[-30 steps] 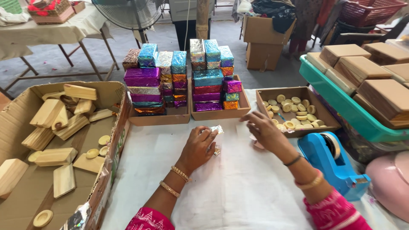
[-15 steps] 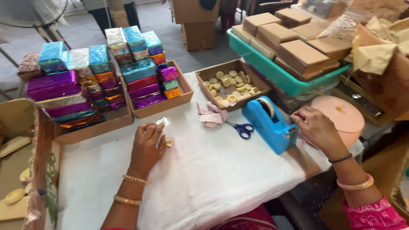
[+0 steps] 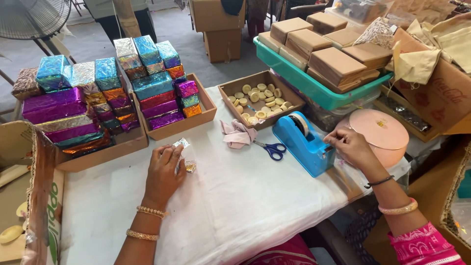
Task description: Wrapping small round items in silver foil and organizing them into wooden containers or stacks.
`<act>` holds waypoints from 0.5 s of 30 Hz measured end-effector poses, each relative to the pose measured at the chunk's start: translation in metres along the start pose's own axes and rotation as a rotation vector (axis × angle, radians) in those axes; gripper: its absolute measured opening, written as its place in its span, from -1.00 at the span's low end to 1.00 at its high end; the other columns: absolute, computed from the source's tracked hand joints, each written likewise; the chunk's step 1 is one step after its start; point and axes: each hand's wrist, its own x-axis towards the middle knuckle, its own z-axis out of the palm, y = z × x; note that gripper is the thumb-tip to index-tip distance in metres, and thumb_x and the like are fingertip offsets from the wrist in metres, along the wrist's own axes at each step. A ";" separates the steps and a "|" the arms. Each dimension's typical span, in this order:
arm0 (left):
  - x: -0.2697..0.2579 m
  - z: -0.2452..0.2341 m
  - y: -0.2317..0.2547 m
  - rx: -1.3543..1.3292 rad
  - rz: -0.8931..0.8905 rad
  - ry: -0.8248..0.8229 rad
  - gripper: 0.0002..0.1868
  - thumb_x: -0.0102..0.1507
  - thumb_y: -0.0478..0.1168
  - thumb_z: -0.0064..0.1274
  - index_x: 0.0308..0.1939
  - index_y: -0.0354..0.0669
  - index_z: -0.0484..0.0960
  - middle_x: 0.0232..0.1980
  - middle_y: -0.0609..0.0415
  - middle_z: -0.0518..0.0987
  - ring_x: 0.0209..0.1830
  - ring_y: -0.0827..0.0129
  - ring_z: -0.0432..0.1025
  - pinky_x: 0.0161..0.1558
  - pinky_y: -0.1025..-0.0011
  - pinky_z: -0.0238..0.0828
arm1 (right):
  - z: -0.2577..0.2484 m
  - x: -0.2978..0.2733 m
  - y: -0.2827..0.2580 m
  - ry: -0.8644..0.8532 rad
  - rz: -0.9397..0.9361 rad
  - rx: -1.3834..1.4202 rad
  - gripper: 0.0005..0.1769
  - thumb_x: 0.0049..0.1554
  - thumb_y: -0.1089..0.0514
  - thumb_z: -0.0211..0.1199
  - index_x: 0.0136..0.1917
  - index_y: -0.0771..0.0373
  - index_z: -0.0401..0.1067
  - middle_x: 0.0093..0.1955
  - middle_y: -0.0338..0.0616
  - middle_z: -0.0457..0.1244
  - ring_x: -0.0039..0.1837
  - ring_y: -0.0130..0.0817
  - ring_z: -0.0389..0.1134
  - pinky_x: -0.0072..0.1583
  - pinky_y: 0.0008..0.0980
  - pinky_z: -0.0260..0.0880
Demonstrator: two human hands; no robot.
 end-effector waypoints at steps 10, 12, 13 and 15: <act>-0.003 0.001 -0.001 0.016 -0.001 0.003 -0.56 0.17 -0.36 0.16 0.16 -0.28 0.62 -0.01 -0.04 0.56 0.15 0.05 0.40 0.17 0.22 0.44 | 0.015 -0.022 0.033 -0.040 0.100 0.434 -0.80 0.29 0.13 0.20 0.09 0.29 0.48 -0.22 -0.29 0.22 -0.25 -0.56 0.10 -0.21 -0.51 0.11; -0.003 0.002 -0.002 0.013 0.004 0.005 -0.56 0.17 -0.36 0.16 0.16 -0.29 0.62 0.00 -0.05 0.56 0.15 0.05 0.40 0.17 0.22 0.44 | 0.022 -0.033 0.037 0.009 0.033 0.546 -0.81 0.30 0.15 0.19 0.10 0.30 0.44 -0.16 -0.30 0.26 -0.19 -0.58 0.16 -0.14 -0.54 0.21; -0.002 0.002 -0.002 0.013 0.004 0.003 -0.56 0.17 -0.36 0.16 0.16 -0.29 0.62 0.00 -0.05 0.56 0.15 0.05 0.40 0.17 0.22 0.44 | 0.025 -0.039 0.033 0.009 0.035 0.547 -0.81 0.30 0.15 0.19 0.10 0.30 0.44 -0.16 -0.30 0.26 -0.19 -0.58 0.16 -0.14 -0.54 0.21; -0.002 0.001 -0.001 0.012 0.001 0.004 -0.55 0.17 -0.36 0.16 0.16 -0.29 0.61 0.01 -0.06 0.56 0.14 0.04 0.40 0.17 0.21 0.43 | 0.032 -0.049 0.023 0.131 0.007 0.565 -0.85 0.25 0.19 0.21 0.08 0.24 0.35 -0.13 -0.30 0.29 -0.15 -0.57 0.23 -0.10 -0.52 0.29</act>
